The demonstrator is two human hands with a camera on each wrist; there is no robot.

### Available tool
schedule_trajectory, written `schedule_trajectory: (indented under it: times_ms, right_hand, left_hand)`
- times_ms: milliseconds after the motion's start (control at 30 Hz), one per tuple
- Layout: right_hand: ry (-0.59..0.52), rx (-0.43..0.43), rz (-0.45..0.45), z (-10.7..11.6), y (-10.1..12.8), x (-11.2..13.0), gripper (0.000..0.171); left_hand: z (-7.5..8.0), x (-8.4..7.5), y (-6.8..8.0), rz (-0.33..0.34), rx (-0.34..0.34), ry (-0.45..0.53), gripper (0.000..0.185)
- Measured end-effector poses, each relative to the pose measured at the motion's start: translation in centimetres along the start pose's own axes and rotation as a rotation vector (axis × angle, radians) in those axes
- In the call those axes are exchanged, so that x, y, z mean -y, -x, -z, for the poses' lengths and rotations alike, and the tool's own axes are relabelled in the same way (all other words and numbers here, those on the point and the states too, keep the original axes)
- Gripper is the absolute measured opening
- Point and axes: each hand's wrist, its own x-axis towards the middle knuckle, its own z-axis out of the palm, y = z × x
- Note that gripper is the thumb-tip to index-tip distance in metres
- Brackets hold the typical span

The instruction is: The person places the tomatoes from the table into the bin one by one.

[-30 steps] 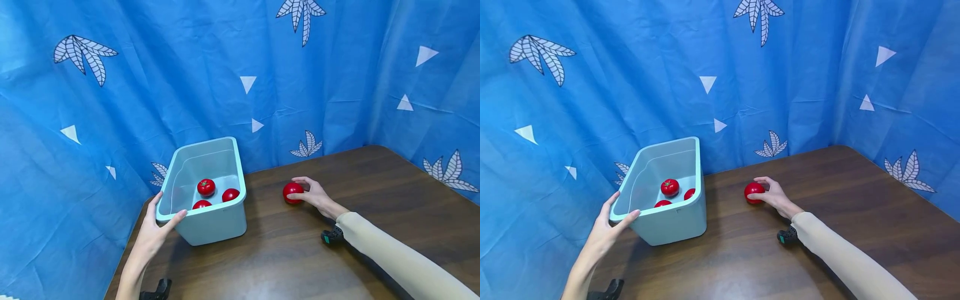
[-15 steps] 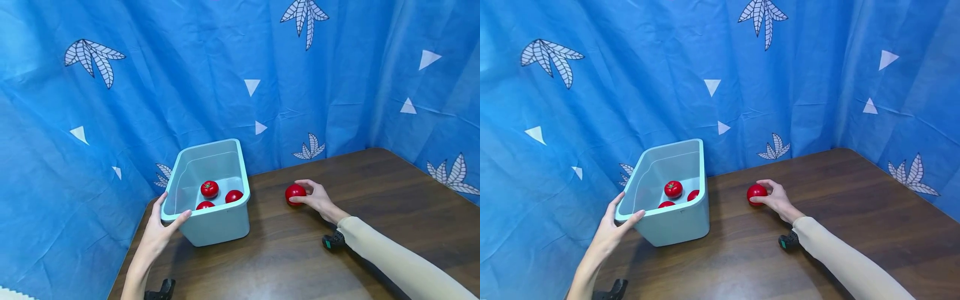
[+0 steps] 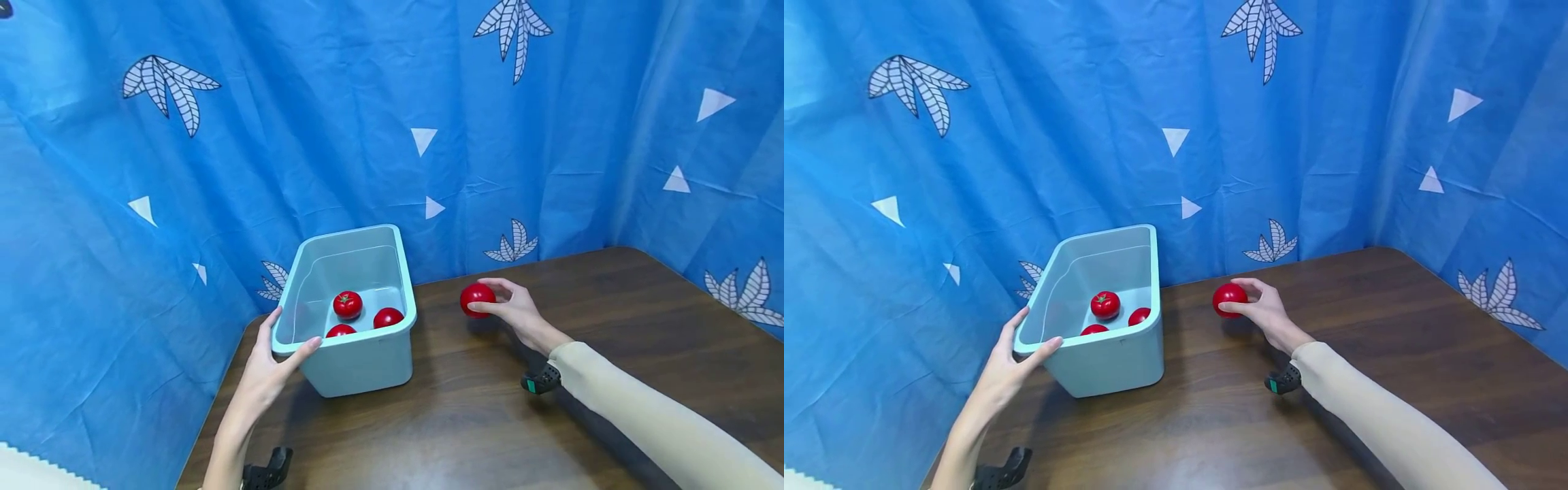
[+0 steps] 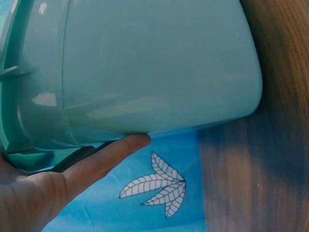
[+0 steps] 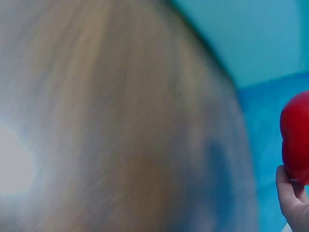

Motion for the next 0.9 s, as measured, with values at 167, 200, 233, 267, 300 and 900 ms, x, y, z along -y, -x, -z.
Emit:
schedule_trajectory:
  times_ms: [167,200,233,267,300,900]
  right_hand:
    - [-0.087,0.028,0.023,-1.1,-0.5,3.6,0.071]
    - [-0.105,0.036,0.028,-1.5,-0.5,4.4,0.071]
    - [-0.124,0.044,0.033,-1.9,-0.7,5.3,0.071]
    - [-0.142,0.053,0.039,-2.3,-0.8,6.1,0.070]
    - [-0.156,0.060,0.046,-2.8,-0.8,7.0,0.070]
    - [-0.231,0.134,0.132,-12.1,-5.4,16.1,0.061]
  left_hand:
    - [0.0,-0.2,-0.2,-0.006,0.008,0.010,0.109]
    - [0.0,-0.3,-0.3,-0.007,0.009,0.010,0.109]
    - [0.0,-0.3,-0.3,-0.010,0.010,0.011,0.109]
    - [0.0,-0.3,-0.4,-0.013,0.011,0.012,0.109]
    - [0.1,-0.4,-0.4,-0.014,0.011,0.012,0.108]
    - [0.0,0.0,-0.2,-0.012,0.006,0.030,0.108]
